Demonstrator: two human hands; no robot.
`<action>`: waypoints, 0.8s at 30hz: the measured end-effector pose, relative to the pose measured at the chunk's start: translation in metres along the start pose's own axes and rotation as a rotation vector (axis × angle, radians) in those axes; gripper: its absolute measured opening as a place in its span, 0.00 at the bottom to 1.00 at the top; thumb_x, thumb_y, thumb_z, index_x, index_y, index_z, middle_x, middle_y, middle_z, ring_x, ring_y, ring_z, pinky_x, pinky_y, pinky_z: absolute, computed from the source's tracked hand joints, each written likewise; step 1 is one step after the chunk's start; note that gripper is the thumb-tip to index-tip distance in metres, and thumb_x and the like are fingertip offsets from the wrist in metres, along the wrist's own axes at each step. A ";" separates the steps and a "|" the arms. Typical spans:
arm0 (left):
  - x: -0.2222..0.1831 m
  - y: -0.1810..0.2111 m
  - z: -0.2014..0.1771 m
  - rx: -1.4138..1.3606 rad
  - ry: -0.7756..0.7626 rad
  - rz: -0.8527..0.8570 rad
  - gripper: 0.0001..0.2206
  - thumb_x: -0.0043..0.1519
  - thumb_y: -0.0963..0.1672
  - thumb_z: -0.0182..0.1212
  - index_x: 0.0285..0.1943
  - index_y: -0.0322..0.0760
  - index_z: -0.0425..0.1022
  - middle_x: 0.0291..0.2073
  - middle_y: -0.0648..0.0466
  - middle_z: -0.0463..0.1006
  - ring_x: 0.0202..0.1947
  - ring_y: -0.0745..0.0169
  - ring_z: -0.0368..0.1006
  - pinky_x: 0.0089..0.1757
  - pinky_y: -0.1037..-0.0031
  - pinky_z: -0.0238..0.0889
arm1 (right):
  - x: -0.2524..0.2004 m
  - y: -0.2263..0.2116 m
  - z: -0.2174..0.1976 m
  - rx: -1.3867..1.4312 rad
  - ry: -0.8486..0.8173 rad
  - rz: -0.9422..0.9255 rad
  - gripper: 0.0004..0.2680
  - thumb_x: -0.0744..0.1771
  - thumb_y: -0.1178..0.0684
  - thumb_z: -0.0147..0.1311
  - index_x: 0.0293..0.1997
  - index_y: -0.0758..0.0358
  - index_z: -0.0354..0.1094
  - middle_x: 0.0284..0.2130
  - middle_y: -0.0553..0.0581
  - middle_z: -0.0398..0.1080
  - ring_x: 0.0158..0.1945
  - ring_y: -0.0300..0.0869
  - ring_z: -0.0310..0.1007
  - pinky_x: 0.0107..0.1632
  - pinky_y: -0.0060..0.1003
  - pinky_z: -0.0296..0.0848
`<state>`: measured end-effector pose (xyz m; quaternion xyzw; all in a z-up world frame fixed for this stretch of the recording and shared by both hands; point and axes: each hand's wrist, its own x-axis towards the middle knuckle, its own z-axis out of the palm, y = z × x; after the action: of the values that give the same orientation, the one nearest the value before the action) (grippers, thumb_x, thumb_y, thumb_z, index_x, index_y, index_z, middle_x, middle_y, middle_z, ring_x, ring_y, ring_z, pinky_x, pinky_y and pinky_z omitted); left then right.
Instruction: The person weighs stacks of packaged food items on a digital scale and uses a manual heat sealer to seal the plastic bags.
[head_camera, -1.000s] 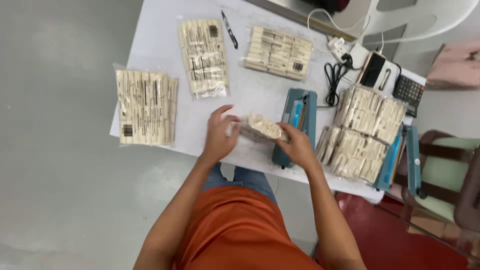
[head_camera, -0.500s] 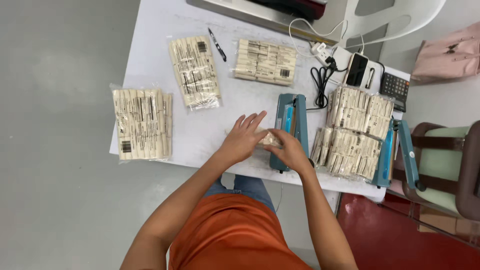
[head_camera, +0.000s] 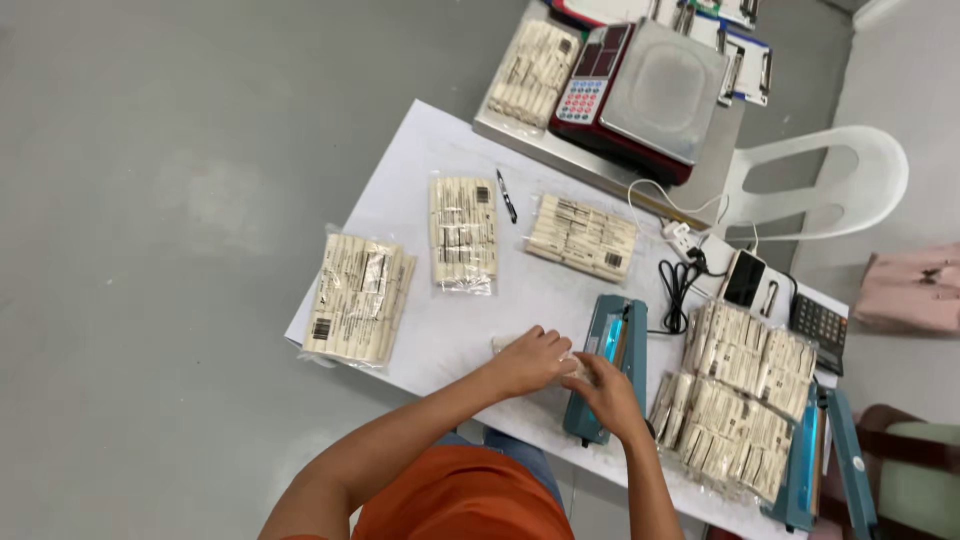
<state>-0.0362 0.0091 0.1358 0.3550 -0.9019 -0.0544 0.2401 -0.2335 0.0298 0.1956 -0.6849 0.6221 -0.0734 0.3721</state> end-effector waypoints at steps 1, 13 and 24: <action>0.000 0.002 0.000 0.025 0.038 0.024 0.03 0.61 0.46 0.57 0.38 0.49 0.75 0.35 0.52 0.70 0.38 0.51 0.69 0.40 0.60 0.60 | 0.000 0.004 0.002 0.025 0.000 0.025 0.19 0.62 0.44 0.68 0.58 0.51 0.73 0.51 0.56 0.77 0.58 0.56 0.74 0.57 0.52 0.73; 0.006 0.005 0.007 0.149 -0.165 0.009 0.11 0.64 0.47 0.58 0.44 0.36 0.79 0.40 0.48 0.75 0.43 0.49 0.68 0.39 0.61 0.62 | 0.004 0.009 0.008 0.134 -0.058 0.128 0.22 0.64 0.45 0.62 0.65 0.54 0.65 0.60 0.51 0.71 0.62 0.46 0.71 0.59 0.43 0.73; 0.009 -0.002 0.005 -0.090 -0.290 -0.081 0.15 0.61 0.48 0.64 0.52 0.35 0.76 0.46 0.48 0.76 0.47 0.48 0.70 0.45 0.59 0.62 | -0.001 0.016 0.019 0.087 0.046 -0.106 0.18 0.66 0.46 0.58 0.62 0.54 0.68 0.61 0.52 0.69 0.64 0.46 0.68 0.62 0.44 0.71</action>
<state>-0.0430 0.0012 0.1347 0.3685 -0.9086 -0.1551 0.1207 -0.2354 0.0397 0.1729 -0.6984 0.5894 -0.1356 0.3828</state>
